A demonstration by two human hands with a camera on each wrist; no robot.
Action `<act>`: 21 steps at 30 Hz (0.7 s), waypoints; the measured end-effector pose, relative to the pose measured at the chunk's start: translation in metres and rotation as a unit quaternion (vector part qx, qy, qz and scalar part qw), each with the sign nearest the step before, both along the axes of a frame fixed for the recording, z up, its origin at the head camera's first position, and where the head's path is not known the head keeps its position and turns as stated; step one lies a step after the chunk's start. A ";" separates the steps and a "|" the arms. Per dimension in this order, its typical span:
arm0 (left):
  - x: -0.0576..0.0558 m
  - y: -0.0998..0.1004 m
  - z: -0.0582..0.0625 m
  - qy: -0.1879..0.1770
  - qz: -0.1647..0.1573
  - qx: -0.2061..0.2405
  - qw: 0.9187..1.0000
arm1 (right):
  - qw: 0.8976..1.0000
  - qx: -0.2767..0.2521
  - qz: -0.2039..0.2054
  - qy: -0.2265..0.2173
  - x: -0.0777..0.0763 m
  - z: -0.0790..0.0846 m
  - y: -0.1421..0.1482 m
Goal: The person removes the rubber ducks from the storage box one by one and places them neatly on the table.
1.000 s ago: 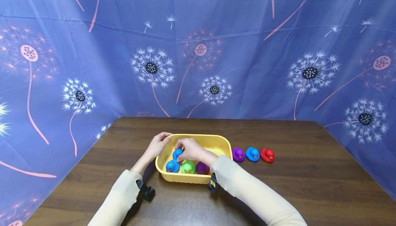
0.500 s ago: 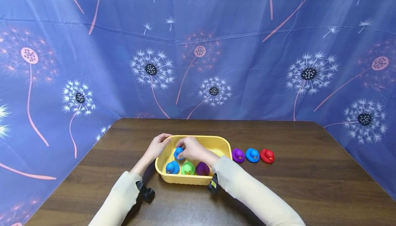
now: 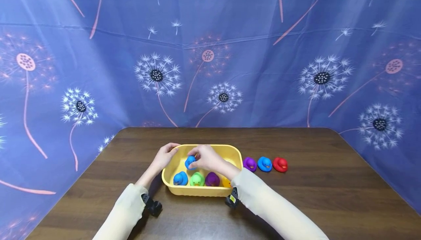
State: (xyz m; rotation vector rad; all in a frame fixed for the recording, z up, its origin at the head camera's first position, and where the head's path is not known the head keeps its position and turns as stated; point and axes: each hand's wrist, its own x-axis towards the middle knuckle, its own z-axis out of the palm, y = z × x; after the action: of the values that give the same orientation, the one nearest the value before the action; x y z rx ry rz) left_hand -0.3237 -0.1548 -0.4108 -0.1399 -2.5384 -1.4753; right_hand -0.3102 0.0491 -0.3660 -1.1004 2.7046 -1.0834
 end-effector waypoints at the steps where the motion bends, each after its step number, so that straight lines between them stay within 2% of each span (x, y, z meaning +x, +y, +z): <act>1: 0.000 0.000 0.000 -0.002 0.000 0.001 1.000 | 1.000 -0.003 0.004 0.001 0.001 0.000 0.001; 6: 0.000 -0.001 -0.001 -0.004 -0.001 0.000 1.000 | 0.999 -0.022 0.021 0.017 0.004 -0.001 0.008; 10: 0.000 0.000 -0.001 -0.007 -0.003 -0.003 1.000 | 0.999 -0.030 0.027 0.010 0.008 0.000 0.014; 21: -0.001 0.000 -0.003 -0.006 -0.003 0.010 1.000 | 0.999 -0.033 0.015 0.007 0.016 0.002 0.026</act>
State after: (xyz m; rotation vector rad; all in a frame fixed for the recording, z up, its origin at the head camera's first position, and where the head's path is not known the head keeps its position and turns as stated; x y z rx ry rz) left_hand -0.3252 -0.1553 -0.4134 -0.1356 -2.5340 -1.5086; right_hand -0.2946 0.0753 -0.3638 -1.1587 2.6719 -1.1722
